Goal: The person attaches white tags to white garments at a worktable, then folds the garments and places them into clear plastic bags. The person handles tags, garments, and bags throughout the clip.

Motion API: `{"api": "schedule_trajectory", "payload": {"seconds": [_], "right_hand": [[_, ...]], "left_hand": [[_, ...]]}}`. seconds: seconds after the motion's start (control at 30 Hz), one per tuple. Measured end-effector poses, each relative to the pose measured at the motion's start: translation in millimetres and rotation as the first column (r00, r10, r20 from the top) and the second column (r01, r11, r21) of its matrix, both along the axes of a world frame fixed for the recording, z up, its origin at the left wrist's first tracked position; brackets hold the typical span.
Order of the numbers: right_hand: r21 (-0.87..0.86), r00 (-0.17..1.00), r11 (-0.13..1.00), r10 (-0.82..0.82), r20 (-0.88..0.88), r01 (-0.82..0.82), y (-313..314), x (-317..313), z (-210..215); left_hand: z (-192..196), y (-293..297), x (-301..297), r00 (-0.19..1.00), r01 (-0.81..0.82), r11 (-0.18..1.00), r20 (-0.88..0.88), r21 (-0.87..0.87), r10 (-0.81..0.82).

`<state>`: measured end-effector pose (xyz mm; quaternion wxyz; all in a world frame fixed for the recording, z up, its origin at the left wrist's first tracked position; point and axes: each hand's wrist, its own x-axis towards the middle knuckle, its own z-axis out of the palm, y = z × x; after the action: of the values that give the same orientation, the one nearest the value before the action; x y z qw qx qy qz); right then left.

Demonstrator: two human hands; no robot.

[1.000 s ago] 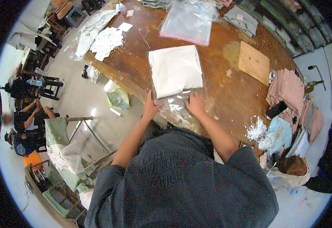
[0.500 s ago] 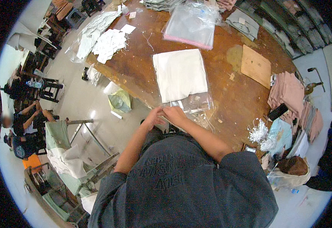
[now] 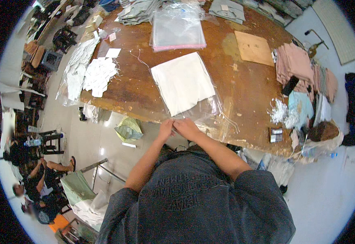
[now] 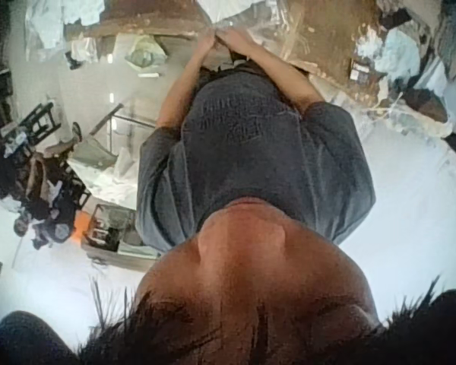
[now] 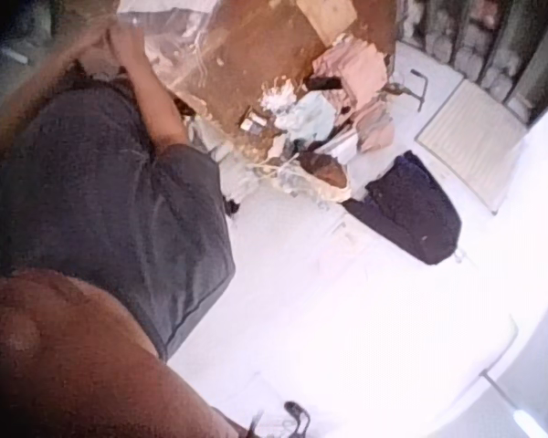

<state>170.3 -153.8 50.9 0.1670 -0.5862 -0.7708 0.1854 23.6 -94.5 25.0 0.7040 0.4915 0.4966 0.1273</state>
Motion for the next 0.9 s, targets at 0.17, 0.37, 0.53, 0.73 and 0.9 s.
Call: {"api": "schedule_trajectory", "payload": {"seconds": [0.17,0.37,0.53,0.73,0.9], "right_hand": [[0.024,0.989,0.992,-0.118,-0.086,0.121,9,-23,13],[-0.053,0.994,0.993,-0.105,-0.002,0.105,22,-55,16],[0.089,0.952,0.992,0.060,0.301,-0.091,-29,-64,-5],[-0.750,0.853,0.441,-0.078,0.515,0.493,-283,-4,-30],[-0.359,0.812,0.731,-0.478,0.335,0.580,-267,-6,-24]], "left_hand": [[8,26,-27,0.993,0.116,0.985,0.019,-0.126,-0.115],[13,32,-50,0.994,0.099,0.986,0.058,-0.131,-0.092],[2,68,-67,0.991,0.113,0.985,0.056,0.131,-0.122],[-3,136,-107,0.939,0.334,0.935,-0.127,0.120,-0.319],[-1,122,-125,0.885,0.416,0.527,-0.462,0.741,-0.050]]}}
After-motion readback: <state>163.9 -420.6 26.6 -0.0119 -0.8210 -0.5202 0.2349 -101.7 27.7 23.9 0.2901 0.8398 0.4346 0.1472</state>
